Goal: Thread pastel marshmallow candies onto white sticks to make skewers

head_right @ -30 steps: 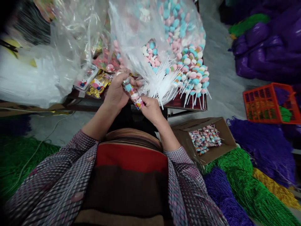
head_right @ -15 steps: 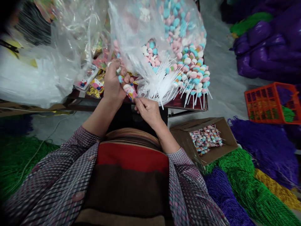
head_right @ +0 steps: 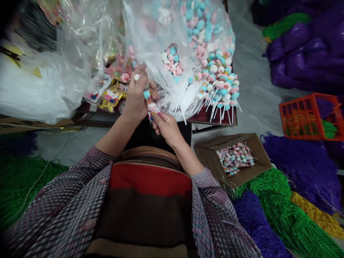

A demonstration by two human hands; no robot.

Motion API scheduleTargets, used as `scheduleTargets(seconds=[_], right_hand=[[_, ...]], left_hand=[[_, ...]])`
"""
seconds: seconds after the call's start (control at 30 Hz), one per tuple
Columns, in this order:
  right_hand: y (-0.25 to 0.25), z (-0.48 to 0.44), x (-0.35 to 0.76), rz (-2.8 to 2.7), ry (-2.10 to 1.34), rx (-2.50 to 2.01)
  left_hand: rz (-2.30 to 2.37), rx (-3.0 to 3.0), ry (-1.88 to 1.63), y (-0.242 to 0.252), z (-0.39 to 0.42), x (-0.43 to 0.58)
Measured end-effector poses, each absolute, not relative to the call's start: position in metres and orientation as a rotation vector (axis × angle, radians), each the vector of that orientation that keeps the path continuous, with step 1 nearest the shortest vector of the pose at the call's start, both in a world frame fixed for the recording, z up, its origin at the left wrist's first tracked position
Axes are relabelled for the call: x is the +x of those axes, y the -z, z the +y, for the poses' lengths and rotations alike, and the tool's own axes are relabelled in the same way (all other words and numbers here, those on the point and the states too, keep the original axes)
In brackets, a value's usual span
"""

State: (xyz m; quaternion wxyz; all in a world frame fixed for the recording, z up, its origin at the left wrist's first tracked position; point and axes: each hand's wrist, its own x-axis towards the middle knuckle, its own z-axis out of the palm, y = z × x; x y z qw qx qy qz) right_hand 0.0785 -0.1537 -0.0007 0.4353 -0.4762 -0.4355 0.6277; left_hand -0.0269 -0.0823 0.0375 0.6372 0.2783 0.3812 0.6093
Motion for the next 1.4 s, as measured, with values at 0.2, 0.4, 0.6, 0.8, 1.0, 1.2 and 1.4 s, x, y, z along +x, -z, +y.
scheduleTargets(seconds=[0.2,0.4,0.6,0.8,1.0,1.2,1.4], right_hand=[[0.004,-0.147,0.088,-0.964,-1.415,-1.129],[0.008,-0.147,0.083,-0.956,-1.49,-1.109],[-0.002,-0.151,0.115,-1.284,-1.513,-1.222],[-0.02,-0.138,0.149,-1.183,-1.196,-1.167],[-0.02,-0.135,0.118,-1.142,-1.432,-0.93],[-0.004,-0.122,0.095,-1.092,-1.002,-1.127],[-0.02,-0.112,0.094,-1.339,-1.162,-1.201]], left_hand=[[0.674,0.795,-0.967,-0.011,-0.105,-0.031],[0.676,0.861,-0.756,0.0,-0.114,-0.032],[0.674,0.798,-0.829,-0.007,-0.108,-0.034],[0.482,0.726,-0.65,-0.02,-0.13,-0.027],[0.391,0.793,-0.511,-0.021,-0.144,-0.023],[1.153,1.464,-0.881,-0.006,-0.127,-0.032],[0.858,1.242,-0.86,0.0,-0.122,-0.048]])
